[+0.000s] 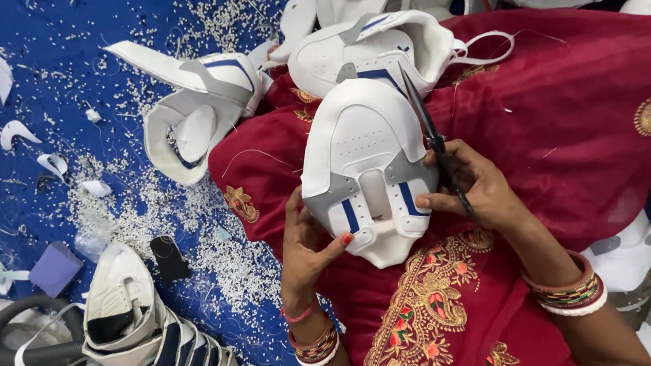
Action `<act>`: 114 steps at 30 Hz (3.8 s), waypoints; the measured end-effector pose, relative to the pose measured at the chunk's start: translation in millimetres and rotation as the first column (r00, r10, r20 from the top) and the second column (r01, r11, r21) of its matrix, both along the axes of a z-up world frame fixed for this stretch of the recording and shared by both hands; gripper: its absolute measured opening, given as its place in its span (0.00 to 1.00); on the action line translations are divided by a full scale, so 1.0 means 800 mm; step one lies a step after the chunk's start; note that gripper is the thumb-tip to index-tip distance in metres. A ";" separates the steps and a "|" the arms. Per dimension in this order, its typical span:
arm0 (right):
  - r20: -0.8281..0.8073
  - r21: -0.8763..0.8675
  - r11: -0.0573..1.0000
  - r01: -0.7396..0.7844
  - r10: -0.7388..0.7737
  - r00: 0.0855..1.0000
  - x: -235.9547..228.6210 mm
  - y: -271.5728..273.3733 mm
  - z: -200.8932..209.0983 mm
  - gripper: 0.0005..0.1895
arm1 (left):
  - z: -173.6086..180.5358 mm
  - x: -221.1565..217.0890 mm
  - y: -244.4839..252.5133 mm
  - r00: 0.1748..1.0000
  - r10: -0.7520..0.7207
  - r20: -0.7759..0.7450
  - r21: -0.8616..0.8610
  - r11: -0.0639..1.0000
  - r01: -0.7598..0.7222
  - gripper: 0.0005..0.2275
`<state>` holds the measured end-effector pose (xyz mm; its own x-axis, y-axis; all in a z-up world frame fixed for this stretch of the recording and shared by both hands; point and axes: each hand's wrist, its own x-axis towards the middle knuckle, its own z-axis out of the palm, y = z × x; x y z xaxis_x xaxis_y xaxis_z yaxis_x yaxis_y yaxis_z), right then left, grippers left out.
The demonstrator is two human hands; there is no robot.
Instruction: The person trims excess material from shoe uppers using scissors.
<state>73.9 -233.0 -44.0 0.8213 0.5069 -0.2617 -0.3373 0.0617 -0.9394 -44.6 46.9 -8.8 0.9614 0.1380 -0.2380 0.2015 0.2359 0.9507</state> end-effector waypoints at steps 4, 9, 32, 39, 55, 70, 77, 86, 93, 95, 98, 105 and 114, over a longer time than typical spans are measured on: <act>-0.049 -0.018 0.999 -0.042 0.041 0.998 0.001 -0.005 -0.004 0.29 | -0.018 -0.015 0.018 1.000 0.004 -0.027 -0.137 0.991 -0.008 0.35; -0.079 -0.089 0.989 -0.115 0.108 0.991 -0.001 -0.008 -0.010 0.32 | 0.032 0.020 0.002 0.997 -0.014 -0.075 0.015 1.000 0.016 0.39; -0.065 -0.110 0.990 -0.085 0.078 0.995 -0.012 -0.009 -0.007 0.31 | -0.009 0.003 -0.005 0.999 0.046 0.003 0.022 0.999 -0.046 0.45; -0.070 -0.133 0.987 -0.086 0.078 0.995 -0.006 -0.001 0.014 0.31 | -0.023 0.006 0.000 0.998 0.056 -0.033 0.047 0.997 -0.055 0.44; -0.018 -0.168 0.983 -0.072 0.070 0.997 -0.004 -0.010 0.007 0.29 | -0.019 0.017 0.003 0.997 0.039 -0.059 -0.061 0.997 -0.043 0.40; -0.051 -0.040 0.999 0.007 -0.009 0.999 -0.007 -0.012 -0.007 0.26 | -0.025 0.010 0.009 0.996 0.029 -0.087 -0.125 0.991 -0.040 0.37; -0.036 0.202 0.964 0.173 -0.169 0.985 0.005 0.004 0.047 0.25 | 0.040 0.015 -0.013 0.950 0.068 0.304 0.250 0.957 -0.149 0.21; -0.253 0.009 0.981 0.196 -0.188 0.949 0.010 0.010 0.028 0.27 | 0.022 0.043 -0.016 0.868 -0.157 0.471 0.832 0.405 -0.378 0.09; -0.151 0.040 0.981 0.189 -0.181 0.972 -0.002 0.033 0.021 0.23 | 0.007 0.057 -0.047 0.849 0.498 0.174 -0.527 0.776 -0.347 0.31; -0.147 0.002 0.981 0.196 -0.194 0.970 -0.007 0.036 0.014 0.24 | -0.026 0.032 -0.057 0.899 0.426 0.101 -0.588 0.755 -0.291 0.35; -0.144 -0.032 0.979 0.202 -0.204 0.968 -0.014 0.040 0.003 0.24 | -0.064 0.013 -0.067 0.926 0.367 -0.087 -0.628 0.701 -0.337 0.37; -0.150 0.015 0.986 0.167 -0.163 0.975 -0.027 0.044 -0.005 0.25 | -0.061 0.021 -0.072 0.927 0.374 0.020 -0.818 0.539 -0.200 0.25; -0.073 -0.159 0.971 0.181 -0.194 0.978 -0.016 0.031 0.007 0.24 | -0.181 -0.050 0.000 0.901 0.298 -0.316 -0.513 0.745 -0.426 0.25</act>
<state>61.3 -208.2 -38.3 0.8685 0.2952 -0.3981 -0.4142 -0.0088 -0.9102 -84.4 47.0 -153.5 0.7875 0.2474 -0.5644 0.1594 0.8029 0.5744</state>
